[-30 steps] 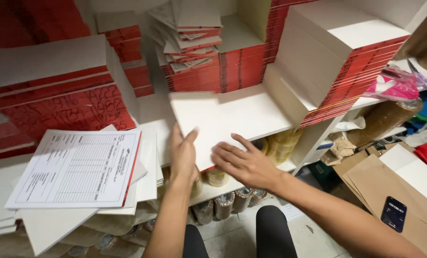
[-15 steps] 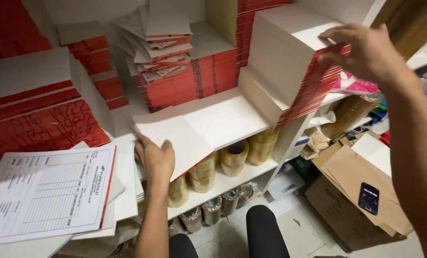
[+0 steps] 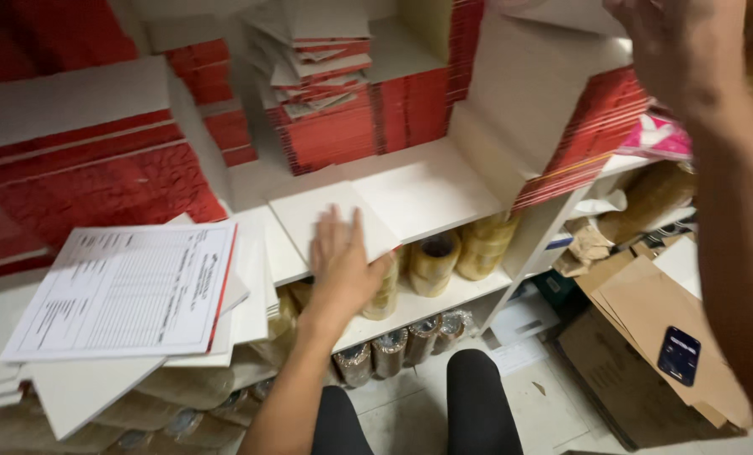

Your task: The person sits on the floor in front of a shelf and organizes stacks of white and red papers. They pick up papers, flip through them, and place them into neat piles on the shelf. The person also handles yellow papers and stacks them separately.

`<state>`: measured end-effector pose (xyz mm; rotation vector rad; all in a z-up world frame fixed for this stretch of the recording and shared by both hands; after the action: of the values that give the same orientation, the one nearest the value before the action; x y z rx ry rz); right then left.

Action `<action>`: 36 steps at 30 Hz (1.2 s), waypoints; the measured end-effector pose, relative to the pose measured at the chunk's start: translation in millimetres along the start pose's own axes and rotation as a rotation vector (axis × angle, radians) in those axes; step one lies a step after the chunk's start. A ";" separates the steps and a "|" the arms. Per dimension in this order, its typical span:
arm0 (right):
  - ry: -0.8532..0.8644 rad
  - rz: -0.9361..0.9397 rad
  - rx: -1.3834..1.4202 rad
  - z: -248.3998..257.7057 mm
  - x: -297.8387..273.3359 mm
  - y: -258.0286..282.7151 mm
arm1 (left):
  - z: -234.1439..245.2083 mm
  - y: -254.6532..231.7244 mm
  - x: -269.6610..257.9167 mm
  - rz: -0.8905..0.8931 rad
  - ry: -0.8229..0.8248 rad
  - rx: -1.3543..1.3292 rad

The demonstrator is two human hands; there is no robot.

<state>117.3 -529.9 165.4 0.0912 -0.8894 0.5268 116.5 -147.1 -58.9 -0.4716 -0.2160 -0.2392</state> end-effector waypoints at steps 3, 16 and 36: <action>-0.231 0.026 -0.230 -13.0 -4.5 61.8 | -15.9 1.6 -12.4 -0.068 0.369 0.060; -0.386 -0.007 -0.087 -141.2 18.7 198.3 | -10.5 33.8 -45.4 -0.267 -0.369 0.215; 0.206 -0.336 0.316 -140.1 -97.8 52.9 | 4.0 35.9 -66.0 -0.318 -0.479 0.327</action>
<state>142.4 -482.5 -5.2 0.4579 -0.5680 0.3494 63.1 -102.5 -87.6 -0.1596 -0.7898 -0.3918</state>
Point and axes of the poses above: each hand's wrist, its own x-axis towards the middle knuckle, its own z-axis out of the back of the hand, y = z × x, the point moved 4 cm from there along x, towards the middle knuckle, and after that the axes turned 6 degrees about x, right-handed, at the moved point
